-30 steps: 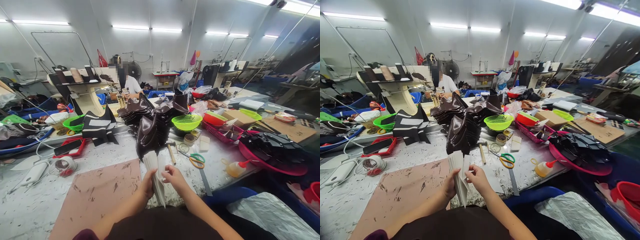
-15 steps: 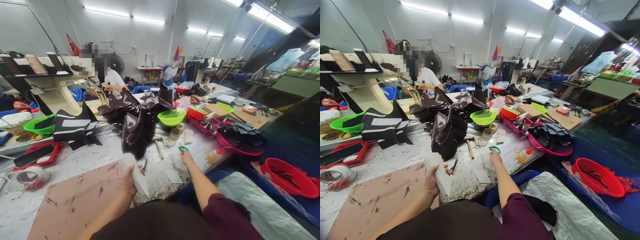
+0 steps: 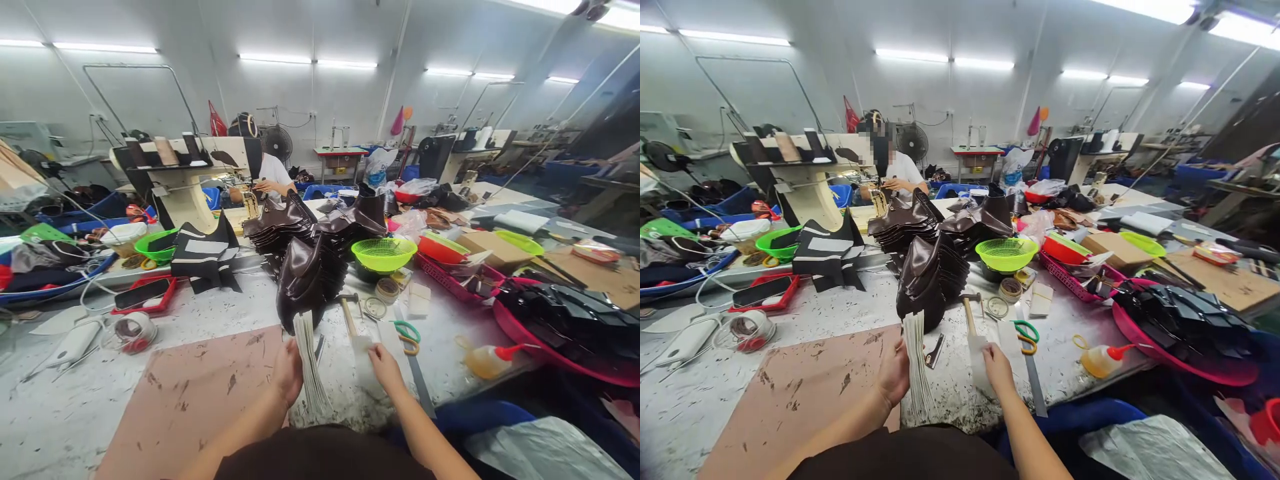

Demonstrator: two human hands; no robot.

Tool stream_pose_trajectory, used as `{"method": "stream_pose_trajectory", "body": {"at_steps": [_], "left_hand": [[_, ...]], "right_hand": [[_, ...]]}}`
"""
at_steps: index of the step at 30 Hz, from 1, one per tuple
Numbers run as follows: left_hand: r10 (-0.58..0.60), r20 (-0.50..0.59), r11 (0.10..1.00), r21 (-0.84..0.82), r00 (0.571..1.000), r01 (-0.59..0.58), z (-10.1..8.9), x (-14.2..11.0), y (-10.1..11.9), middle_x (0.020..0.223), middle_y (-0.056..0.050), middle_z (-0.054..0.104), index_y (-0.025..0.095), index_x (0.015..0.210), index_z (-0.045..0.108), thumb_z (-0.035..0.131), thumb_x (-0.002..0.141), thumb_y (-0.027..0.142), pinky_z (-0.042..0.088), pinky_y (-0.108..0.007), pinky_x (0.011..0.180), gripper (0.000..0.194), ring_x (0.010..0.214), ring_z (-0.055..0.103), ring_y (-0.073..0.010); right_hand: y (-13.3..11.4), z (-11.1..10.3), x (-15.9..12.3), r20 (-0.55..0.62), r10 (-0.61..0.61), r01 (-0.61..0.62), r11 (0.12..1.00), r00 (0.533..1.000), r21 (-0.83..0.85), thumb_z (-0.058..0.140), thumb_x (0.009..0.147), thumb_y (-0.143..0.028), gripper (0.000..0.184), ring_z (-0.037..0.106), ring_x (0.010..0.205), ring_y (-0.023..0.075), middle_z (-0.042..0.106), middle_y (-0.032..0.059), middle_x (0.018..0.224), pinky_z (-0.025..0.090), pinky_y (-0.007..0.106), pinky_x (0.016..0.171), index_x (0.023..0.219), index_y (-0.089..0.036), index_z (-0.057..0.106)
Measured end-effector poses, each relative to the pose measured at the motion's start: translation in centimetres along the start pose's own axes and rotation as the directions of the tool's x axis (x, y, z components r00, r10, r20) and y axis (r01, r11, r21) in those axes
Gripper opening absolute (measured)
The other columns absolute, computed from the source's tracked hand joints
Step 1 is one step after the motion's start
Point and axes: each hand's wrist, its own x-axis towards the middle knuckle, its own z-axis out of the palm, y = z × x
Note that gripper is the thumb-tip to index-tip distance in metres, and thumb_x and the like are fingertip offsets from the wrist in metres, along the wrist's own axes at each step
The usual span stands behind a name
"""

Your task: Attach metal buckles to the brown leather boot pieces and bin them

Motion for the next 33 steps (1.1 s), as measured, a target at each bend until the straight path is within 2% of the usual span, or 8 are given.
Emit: {"method": "stream_pose_trajectory", "body": {"at_steps": [5, 10, 16, 19, 22, 27, 30, 33], "left_hand": [[0.055, -0.013, 0.996, 0.075, 0.998, -0.054, -0.5, 0.9, -0.7, 0.083, -0.003, 0.066, 0.017, 0.098, 0.058, 0.064, 0.058, 0.008, 0.045, -0.025, 0.068, 0.042, 0.077, 0.06, -0.0182], [0.04, 0.081, 0.994, 0.1, 0.996, -0.048, 1.0, 0.7, -1.7, 0.08, -0.006, 0.066, 0.014, 0.091, 0.06, 0.068, 0.056, 0.018, 0.046, -0.026, 0.063, 0.037, 0.076, 0.061, -0.0213], [0.061, 0.171, 0.995, 0.068, 0.983, -0.074, 2.2, -0.4, -1.8, 0.091, -0.013, 0.067, 0.012, 0.097, 0.06, 0.06, 0.067, 0.044, 0.048, -0.036, 0.078, 0.044, 0.09, 0.06, -0.0292], [0.106, 0.158, 0.988, 0.092, 0.982, -0.121, 2.0, -0.8, -1.8, 0.101, -0.013, 0.065, 0.014, 0.107, 0.055, 0.07, 0.066, 0.036, 0.047, -0.035, 0.084, 0.049, 0.096, 0.059, -0.0279], [0.149, 0.132, 0.979, 0.119, 0.98, -0.165, 1.8, -1.1, -1.9, 0.111, -0.012, 0.061, 0.018, 0.11, 0.053, 0.076, 0.064, 0.026, 0.046, -0.033, 0.086, 0.052, 0.1, 0.058, -0.0263], [0.127, 0.081, 0.976, 0.167, 0.989, -0.139, 2.0, -1.1, -2.1, 0.106, -0.013, 0.064, 0.017, 0.105, 0.057, 0.073, 0.069, 0.021, 0.046, -0.034, 0.086, 0.04, 0.097, 0.06, -0.0262], [0.127, 0.027, 0.969, 0.212, 0.992, -0.13, 2.4, -1.0, -2.0, 0.103, -0.011, 0.065, 0.016, 0.101, 0.06, 0.068, 0.073, 0.019, 0.048, -0.032, 0.084, 0.029, 0.096, 0.061, -0.0254], [0.131, -0.013, 0.956, 0.267, 0.991, -0.123, 2.8, -0.6, -1.3, 0.101, -0.009, 0.066, 0.016, 0.096, 0.06, 0.058, 0.081, 0.017, 0.048, -0.027, 0.082, 0.015, 0.095, 0.061, -0.0221]], "right_hand": [[-5.0, -1.2, -1.5, 0.099, -0.195, 0.16, 0.944, 0.976, 0.288, 0.032, 0.078, -0.049, 0.04, 0.061, 0.077, 0.0203, 0.064, 0.008, 0.086, 0.048, 0.03, 0.066, 0.092, -0.017, 0.052], [-8.7, 1.3, -2.6, 0.084, -0.318, 0.269, 0.893, 0.944, 0.362, 0.044, 0.073, -0.048, 0.039, 0.058, 0.067, 0.0193, 0.062, 0.0056, 0.077, 0.046, 0.029, 0.061, 0.092, -0.017, 0.056], [-9.1, 2.9, -2.8, -0.05, -0.333, 0.331, 0.889, 0.942, 0.316, 0.048, 0.074, -0.038, 0.041, 0.055, 0.072, 0.0197, 0.059, 0.0063, 0.082, 0.044, 0.033, 0.072, 0.107, -0.014, 0.054], [-8.9, 2.7, -3.0, -0.103, -0.344, 0.359, 0.895, 0.933, 0.265, 0.046, 0.077, -0.037, 0.041, 0.055, 0.073, 0.0197, 0.059, 0.0065, 0.083, 0.045, 0.034, 0.073, 0.11, -0.015, 0.053], [-8.7, 2.5, -3.0, -0.172, -0.318, 0.351, 0.909, 0.932, 0.224, 0.045, 0.079, -0.04, 0.047, 0.054, 0.087, 0.0223, 0.057, 0.0117, 0.102, 0.044, 0.038, 0.083, 0.119, -0.015, 0.048], [-8.9, 2.8, -2.9, 0.165, -0.363, 0.265, 0.864, 0.917, 0.428, 0.035, 0.085, -0.046, 0.057, 0.031, 0.128, 0.0231, 0.036, 0.0145, 0.137, 0.021, 0.041, 0.108, 0.132, -0.014, 0.032], [-9.4, 2.8, -3.2, 0.213, -0.34, 0.203, 0.85, 0.916, 0.487, 0.035, 0.085, -0.045, 0.064, 0.024, 0.133, 0.0211, 0.027, 0.0139, 0.144, 0.016, 0.04, 0.11, 0.138, -0.013, 0.021], [-9.9, 2.1, -3.7, 0.233, -0.31, 0.203, 0.898, 0.922, 0.39, 0.046, 0.081, -0.036, 0.066, 0.029, 0.131, 0.0238, 0.031, 0.015, 0.142, 0.021, 0.042, 0.108, 0.137, -0.013, 0.022]]}}
